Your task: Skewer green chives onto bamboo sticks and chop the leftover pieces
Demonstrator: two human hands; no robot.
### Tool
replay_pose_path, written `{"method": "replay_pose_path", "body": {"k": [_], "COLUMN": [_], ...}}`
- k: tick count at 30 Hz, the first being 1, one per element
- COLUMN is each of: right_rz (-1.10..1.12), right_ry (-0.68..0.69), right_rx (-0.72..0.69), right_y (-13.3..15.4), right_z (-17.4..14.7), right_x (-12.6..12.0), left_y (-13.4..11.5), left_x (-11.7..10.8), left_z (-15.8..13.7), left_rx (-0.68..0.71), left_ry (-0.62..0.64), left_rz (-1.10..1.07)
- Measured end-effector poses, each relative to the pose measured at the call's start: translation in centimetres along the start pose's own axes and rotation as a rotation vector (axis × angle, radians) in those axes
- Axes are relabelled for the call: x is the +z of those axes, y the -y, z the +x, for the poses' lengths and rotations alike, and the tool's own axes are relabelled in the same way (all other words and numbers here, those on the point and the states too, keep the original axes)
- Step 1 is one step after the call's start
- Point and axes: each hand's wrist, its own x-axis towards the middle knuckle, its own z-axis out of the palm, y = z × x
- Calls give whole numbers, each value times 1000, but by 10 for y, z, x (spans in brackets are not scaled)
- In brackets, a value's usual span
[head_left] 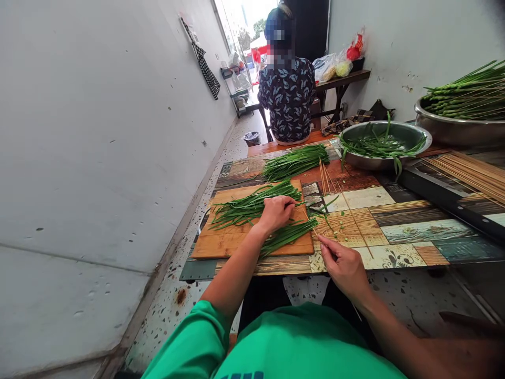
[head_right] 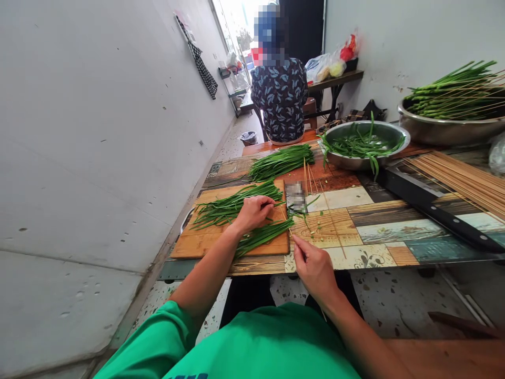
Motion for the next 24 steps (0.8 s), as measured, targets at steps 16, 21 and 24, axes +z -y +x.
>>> {"method": "replay_pose_path", "body": {"k": [16, 21, 24], "right_rz": [7, 12, 12], "right_ry": [-11, -10, -9], "right_rx": [-6, 0, -5], "right_y": [0, 0, -1], "right_z": [-1, -1, -1], "right_x": [0, 0, 0], "left_y": [1, 1, 1], "left_x": [3, 4, 3], "left_z": [0, 0, -1], "left_rx": [-8, -11, -8], "left_ry": [-9, -15, -14], "left_rz": [-11, -17, -16]}}
